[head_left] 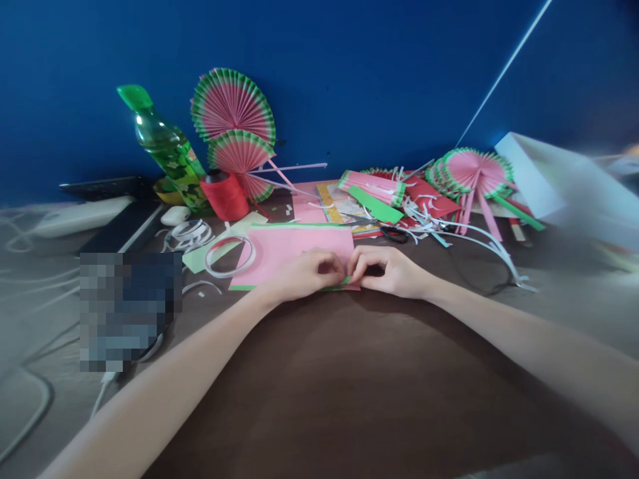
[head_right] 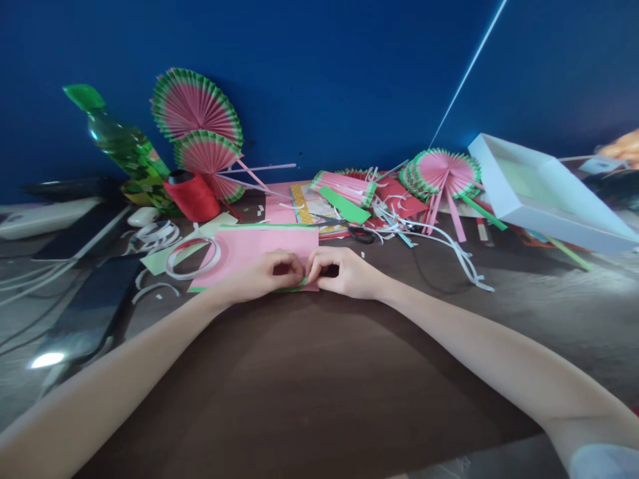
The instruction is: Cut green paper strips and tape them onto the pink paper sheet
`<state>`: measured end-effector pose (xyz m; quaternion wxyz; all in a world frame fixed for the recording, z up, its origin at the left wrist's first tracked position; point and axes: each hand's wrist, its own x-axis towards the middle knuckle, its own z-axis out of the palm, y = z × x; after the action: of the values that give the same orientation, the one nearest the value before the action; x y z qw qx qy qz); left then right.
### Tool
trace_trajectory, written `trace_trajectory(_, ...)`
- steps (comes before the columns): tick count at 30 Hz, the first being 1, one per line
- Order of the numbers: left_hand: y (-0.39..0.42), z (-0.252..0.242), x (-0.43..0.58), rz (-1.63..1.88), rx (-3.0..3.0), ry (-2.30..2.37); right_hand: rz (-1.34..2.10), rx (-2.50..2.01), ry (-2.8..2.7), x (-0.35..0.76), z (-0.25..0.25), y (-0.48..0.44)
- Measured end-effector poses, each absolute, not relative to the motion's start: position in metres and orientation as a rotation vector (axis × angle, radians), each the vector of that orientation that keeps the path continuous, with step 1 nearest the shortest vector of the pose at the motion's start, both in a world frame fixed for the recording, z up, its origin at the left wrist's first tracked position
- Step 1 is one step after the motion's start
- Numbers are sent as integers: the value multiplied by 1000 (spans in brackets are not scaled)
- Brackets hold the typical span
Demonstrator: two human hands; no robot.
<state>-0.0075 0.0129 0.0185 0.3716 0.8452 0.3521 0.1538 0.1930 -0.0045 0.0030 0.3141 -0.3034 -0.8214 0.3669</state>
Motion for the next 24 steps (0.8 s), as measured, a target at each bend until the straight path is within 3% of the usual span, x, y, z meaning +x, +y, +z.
trace_trajectory(6,14,19,-6,328,2202,905,935,-1032,-2172,193,8,-2)
trace_trajectory(24,11,15,-2,300,2343,983,807,-1013,-2444,191,9,1)
